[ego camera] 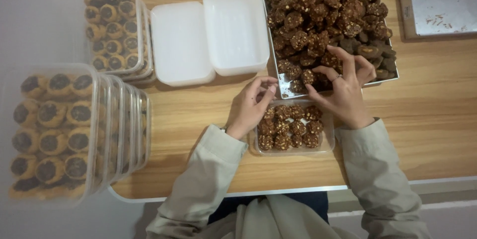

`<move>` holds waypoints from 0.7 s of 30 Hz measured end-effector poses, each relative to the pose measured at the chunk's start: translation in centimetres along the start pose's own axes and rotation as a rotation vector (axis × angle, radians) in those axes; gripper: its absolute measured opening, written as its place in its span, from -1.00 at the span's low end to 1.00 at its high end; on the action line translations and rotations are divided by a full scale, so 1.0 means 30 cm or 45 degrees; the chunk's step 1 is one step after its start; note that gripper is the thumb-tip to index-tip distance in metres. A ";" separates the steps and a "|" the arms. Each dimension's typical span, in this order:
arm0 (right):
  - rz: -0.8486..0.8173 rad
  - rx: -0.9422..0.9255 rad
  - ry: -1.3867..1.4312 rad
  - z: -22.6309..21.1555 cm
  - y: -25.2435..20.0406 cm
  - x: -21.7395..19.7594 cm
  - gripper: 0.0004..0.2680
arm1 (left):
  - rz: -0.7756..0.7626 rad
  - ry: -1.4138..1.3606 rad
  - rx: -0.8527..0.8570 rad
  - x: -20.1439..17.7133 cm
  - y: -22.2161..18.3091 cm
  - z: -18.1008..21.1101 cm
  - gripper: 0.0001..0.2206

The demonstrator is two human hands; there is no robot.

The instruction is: Arranging chocolate clusters from a large metal tray into a smaller plastic container for packaging.

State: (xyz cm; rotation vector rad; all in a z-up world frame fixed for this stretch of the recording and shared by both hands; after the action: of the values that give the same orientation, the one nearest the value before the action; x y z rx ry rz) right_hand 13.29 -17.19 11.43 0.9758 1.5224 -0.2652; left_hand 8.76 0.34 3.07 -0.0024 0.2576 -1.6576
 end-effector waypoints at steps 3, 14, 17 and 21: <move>-0.013 -0.017 0.107 -0.001 0.007 -0.006 -0.77 | 0.011 0.001 0.004 0.002 0.004 -0.008 -0.76; 0.045 -0.038 0.112 0.028 -0.013 0.006 -0.76 | 0.003 0.053 0.021 -0.004 0.007 0.010 -0.78; 0.092 -0.022 0.131 0.033 -0.014 -0.018 -0.75 | 0.023 0.036 0.041 -0.006 0.006 0.009 -0.79; 0.147 0.092 0.295 0.073 -0.021 -0.046 -0.73 | 0.017 0.027 0.042 -0.001 0.010 -0.004 -0.78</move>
State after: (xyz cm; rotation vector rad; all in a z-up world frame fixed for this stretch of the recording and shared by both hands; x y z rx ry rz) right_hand 14.25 -19.61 11.95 1.1797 1.6676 -0.1285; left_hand 9.05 0.38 2.90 0.0421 0.2457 -1.6489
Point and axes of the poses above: each hand's wrist, its own y-axis towards the middle knuckle, its own x-axis out of the palm, z = x × y, the point moved 10 cm from there along y, towards the middle knuckle, and after that the axes turned 7 degrees about -z, right-handed, at the moved point
